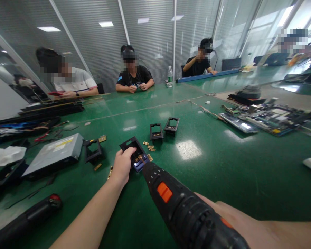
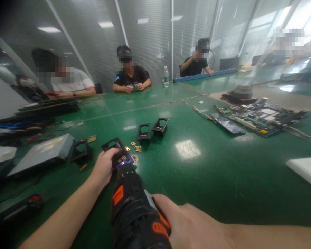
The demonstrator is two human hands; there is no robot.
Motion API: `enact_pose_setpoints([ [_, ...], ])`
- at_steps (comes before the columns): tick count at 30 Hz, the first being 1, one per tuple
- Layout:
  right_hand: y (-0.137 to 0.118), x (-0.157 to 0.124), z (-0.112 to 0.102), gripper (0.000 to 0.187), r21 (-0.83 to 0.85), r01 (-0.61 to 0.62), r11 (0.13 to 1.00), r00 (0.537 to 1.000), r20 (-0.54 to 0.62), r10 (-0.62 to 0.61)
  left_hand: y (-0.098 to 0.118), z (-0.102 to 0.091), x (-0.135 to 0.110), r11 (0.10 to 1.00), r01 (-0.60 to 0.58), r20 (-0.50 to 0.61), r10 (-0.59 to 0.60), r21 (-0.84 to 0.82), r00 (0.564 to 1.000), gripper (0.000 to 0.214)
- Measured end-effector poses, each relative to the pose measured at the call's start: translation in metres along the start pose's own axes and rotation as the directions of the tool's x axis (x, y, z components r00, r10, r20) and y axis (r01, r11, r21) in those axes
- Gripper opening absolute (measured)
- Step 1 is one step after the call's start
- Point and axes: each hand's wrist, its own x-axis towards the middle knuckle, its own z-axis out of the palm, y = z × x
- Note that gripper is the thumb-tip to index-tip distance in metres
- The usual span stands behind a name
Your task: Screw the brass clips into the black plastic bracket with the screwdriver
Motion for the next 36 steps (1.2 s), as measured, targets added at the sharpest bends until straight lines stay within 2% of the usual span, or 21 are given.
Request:
enact_pose_setpoints([
  [2, -0.0015, 0.0005, 0.0004, 0.069, -0.009, -0.063, 0.998, 0.998, 0.029, 0.064, 0.0002, -0.0002, -0.0003, 1.0, 0.001, 0.001, -0.001, 0.001, 1.0, 0.033],
  [5, -0.0031, 0.0014, 0.0007, 0.079, -0.008, -0.085, 0.996, 0.995, 0.045, 0.085, -0.0001, -0.0004, -0.0007, 1.0, 0.0, 0.007, 0.0, -0.003, 1.0, 0.032],
  [16, 0.0006, 0.0013, 0.003, 0.078, -0.029, -0.17, 0.985, 0.984, 0.05, 0.171, -0.0014, -0.0019, 0.0003, 1.0, 0.001, 0.009, -0.001, -0.001, 1.0, 0.032],
  [27, -0.0044, 0.0026, 0.0006, 0.076, -0.031, -0.123, 0.992, 0.991, 0.046, 0.125, -0.0004, 0.0001, -0.0013, 1.0, 0.005, 0.016, -0.005, -0.007, 1.0, 0.032],
  [32, -0.006, 0.0013, 0.0, 0.066, -0.036, -0.091, 0.995, 0.995, 0.027, 0.092, 0.0009, 0.0003, -0.0023, 1.0, 0.004, 0.013, -0.004, 0.0, 1.0, 0.031],
  [36, -0.0038, 0.0003, -0.0015, 0.061, -0.059, 0.023, 0.998, 1.0, 0.002, -0.023, 0.0018, 0.0008, -0.003, 1.0, 0.011, 0.014, -0.011, -0.002, 1.0, 0.034],
])
